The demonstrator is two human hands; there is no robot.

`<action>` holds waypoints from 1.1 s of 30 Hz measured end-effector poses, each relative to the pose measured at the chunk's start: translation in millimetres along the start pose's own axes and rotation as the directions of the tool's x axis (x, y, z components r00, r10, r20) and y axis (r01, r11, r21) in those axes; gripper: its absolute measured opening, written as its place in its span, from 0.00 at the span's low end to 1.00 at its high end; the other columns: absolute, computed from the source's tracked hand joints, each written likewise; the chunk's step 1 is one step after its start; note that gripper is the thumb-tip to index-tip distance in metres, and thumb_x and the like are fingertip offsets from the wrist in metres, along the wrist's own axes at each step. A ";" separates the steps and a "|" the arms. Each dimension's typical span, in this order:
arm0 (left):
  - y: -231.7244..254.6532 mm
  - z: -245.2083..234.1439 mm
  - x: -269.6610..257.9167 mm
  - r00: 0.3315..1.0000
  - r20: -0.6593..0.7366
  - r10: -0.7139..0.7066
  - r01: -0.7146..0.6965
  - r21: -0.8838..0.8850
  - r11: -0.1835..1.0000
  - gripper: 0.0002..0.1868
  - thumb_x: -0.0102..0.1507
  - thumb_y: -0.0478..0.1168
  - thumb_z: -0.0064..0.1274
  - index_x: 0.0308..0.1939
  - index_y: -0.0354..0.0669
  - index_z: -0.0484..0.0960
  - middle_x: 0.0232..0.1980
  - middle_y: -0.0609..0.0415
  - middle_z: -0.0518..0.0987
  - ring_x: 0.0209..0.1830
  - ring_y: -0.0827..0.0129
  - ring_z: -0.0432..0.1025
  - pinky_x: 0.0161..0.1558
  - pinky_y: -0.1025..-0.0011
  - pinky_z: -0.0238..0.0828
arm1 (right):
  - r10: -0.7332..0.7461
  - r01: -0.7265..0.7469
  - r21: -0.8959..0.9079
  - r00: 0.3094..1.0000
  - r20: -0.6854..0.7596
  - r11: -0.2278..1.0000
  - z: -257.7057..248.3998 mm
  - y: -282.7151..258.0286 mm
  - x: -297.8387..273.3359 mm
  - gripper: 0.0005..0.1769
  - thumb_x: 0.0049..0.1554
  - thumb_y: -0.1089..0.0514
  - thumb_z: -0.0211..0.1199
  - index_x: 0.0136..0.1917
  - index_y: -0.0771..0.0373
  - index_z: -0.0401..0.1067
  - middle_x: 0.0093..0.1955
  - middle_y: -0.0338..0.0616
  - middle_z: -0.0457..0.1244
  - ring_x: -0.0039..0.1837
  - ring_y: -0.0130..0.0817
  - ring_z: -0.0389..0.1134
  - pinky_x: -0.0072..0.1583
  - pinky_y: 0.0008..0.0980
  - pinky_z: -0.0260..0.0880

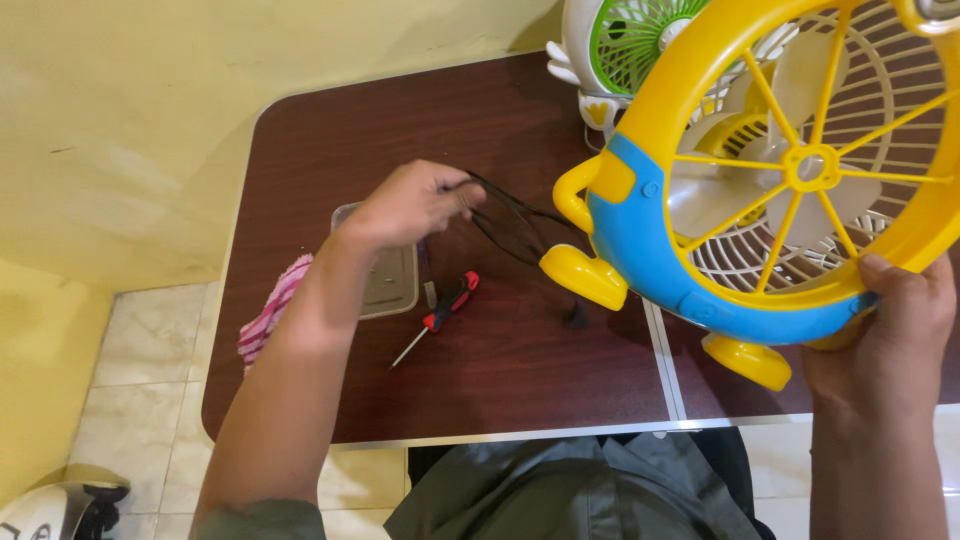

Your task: The person disassembles a yellow and blue electric fan by removing the front grille, unscrewing the central hub with a screwdriver, and detaching the fan blade. The person then handles the removed components and places them on the table.

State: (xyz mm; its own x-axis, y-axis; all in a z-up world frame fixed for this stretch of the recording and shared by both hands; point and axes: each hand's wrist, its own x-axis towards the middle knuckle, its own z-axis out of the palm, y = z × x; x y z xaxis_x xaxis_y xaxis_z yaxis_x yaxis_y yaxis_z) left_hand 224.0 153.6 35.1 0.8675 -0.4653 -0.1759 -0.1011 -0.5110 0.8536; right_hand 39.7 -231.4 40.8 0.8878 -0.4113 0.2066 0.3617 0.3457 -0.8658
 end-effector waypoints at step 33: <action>41.9 65.6 -21.0 0.893 -0.274 0.356 -0.350 0.074 0.934 0.27 0.72 0.54 0.49 0.65 0.36 0.74 0.53 0.46 0.83 0.53 0.64 0.78 0.55 0.68 0.74 | 0.179 -0.179 -0.197 0.984 -0.016 0.964 -3.8 66.7 32.8 0.22 0.63 0.71 0.54 0.69 0.63 0.57 0.62 0.51 0.63 0.57 0.36 0.70 0.56 0.35 0.76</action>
State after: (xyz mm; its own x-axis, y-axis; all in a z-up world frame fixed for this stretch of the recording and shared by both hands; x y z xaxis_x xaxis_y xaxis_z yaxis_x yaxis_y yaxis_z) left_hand 169.6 94.6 42.4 0.8725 -0.3997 0.2811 -0.4335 -0.3677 0.8227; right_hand 91.8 -225.0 -11.8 0.9334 -0.3564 0.0406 0.1339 0.2411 -0.9612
